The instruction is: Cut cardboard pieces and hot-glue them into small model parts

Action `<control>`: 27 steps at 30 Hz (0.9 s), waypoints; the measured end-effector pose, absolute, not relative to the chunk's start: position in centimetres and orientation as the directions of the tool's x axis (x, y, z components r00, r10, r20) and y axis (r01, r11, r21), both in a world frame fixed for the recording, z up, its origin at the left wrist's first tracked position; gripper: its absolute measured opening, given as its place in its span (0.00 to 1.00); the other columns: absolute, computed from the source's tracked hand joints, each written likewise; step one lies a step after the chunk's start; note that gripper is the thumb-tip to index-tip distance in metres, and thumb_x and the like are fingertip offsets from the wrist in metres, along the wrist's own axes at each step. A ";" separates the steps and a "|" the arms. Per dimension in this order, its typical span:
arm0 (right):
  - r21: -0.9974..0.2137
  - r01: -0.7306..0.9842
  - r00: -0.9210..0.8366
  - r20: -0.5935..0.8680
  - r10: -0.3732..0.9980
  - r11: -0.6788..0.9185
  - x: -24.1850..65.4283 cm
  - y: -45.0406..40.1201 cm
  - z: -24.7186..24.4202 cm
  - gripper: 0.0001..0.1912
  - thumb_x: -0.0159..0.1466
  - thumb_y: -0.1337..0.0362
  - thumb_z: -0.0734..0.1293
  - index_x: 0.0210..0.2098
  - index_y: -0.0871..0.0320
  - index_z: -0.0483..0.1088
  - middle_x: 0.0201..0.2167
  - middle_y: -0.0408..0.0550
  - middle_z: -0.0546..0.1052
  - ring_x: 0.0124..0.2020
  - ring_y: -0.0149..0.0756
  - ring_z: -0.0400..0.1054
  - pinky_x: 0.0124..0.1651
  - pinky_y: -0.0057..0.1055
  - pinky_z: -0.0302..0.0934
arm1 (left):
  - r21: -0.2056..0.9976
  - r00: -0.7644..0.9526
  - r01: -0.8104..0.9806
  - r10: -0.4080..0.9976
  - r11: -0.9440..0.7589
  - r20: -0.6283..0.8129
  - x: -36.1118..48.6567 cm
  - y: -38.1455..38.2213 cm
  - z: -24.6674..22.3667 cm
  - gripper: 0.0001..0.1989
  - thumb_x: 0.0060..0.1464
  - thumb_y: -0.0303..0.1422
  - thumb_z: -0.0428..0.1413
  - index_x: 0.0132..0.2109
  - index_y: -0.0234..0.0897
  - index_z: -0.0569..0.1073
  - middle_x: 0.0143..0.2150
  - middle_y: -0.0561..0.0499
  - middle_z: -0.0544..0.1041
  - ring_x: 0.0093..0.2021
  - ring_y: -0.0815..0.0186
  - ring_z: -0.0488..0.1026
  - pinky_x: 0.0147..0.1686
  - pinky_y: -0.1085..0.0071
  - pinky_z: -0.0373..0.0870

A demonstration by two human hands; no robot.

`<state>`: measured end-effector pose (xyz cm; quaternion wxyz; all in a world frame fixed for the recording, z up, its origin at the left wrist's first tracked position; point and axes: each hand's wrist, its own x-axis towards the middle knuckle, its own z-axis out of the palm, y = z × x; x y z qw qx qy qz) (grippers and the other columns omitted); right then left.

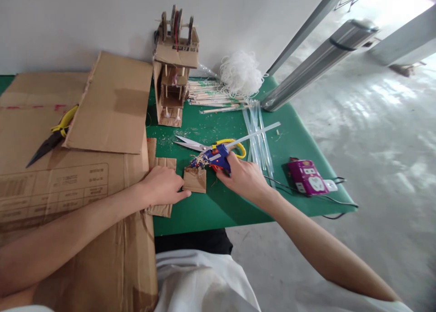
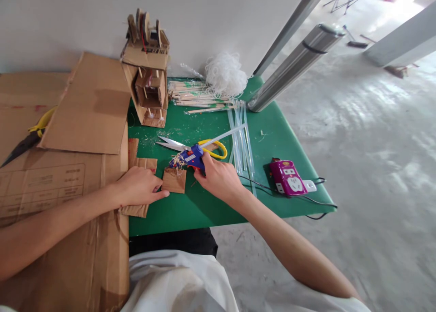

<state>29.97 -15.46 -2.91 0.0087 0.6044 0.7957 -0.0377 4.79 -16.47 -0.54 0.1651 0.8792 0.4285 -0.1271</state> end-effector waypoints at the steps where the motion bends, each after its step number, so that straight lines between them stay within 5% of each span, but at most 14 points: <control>1: -0.049 0.963 -0.268 -0.060 0.961 0.266 30.0 -15.4 -2.9 0.16 0.65 0.56 0.60 0.47 0.60 0.62 0.30 0.52 0.79 0.28 0.44 0.73 0.28 0.32 0.42 | 0.183 0.599 0.797 0.712 -0.576 -0.365 4.8 -16.5 -0.6 0.26 0.62 0.51 0.48 0.30 0.39 0.80 0.29 0.41 0.81 0.38 0.45 0.81 0.32 0.58 0.72; 27: -0.076 0.968 -0.245 -0.057 0.968 0.241 30.8 -15.5 -2.6 0.14 0.66 0.53 0.57 0.42 0.59 0.62 0.25 0.50 0.76 0.23 0.39 0.68 0.26 0.31 0.39 | 0.173 0.595 0.799 0.714 -0.576 -0.369 4.8 -16.4 -0.7 0.26 0.62 0.51 0.48 0.30 0.40 0.80 0.29 0.41 0.81 0.38 0.45 0.80 0.32 0.58 0.71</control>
